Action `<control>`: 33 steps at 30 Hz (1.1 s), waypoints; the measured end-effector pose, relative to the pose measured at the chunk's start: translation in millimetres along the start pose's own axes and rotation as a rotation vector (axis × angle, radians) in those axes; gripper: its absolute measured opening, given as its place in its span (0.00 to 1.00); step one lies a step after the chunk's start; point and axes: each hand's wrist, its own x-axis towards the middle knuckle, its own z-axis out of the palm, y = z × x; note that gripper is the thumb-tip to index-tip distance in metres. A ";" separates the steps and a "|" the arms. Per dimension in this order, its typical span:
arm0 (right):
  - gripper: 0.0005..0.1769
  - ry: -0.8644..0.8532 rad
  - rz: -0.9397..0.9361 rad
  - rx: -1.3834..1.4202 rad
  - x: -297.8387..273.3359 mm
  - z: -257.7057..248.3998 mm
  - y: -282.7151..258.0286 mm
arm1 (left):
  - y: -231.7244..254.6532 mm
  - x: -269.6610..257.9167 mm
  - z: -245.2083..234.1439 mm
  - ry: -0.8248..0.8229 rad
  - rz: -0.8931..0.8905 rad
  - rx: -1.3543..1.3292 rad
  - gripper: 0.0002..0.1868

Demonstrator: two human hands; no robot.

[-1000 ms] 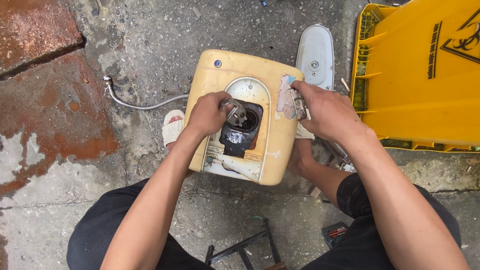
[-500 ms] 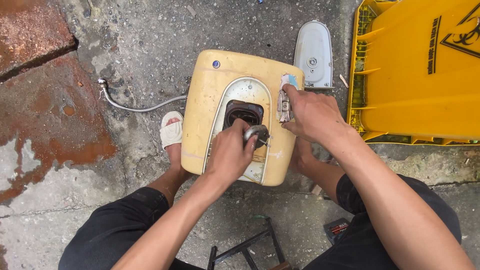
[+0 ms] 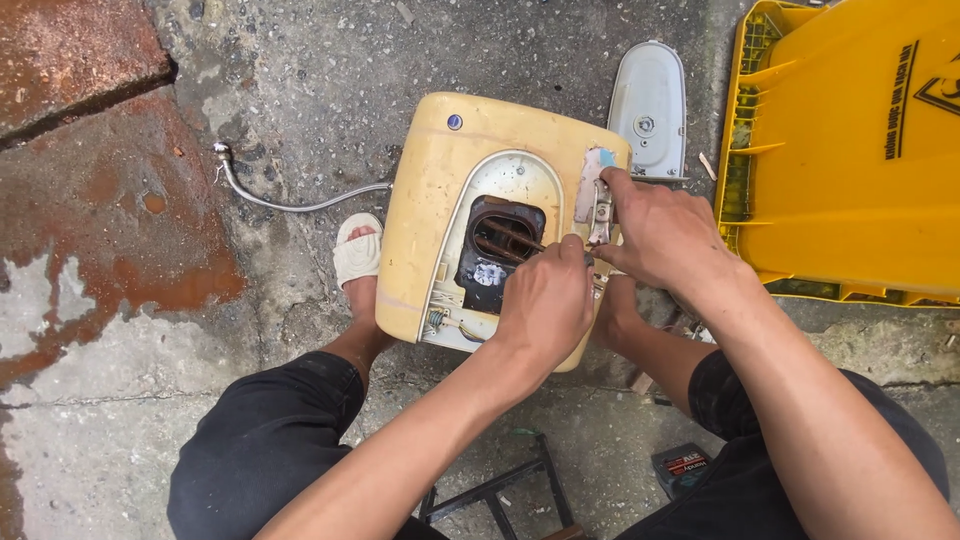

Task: Removing and inspecting the heating element and gasket from a water heater tank

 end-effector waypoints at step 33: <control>0.51 0.032 -0.014 -0.016 29.5 34.6 3.2 | 1.2 -20.0 62.4 0.199 0.237 0.437 0.05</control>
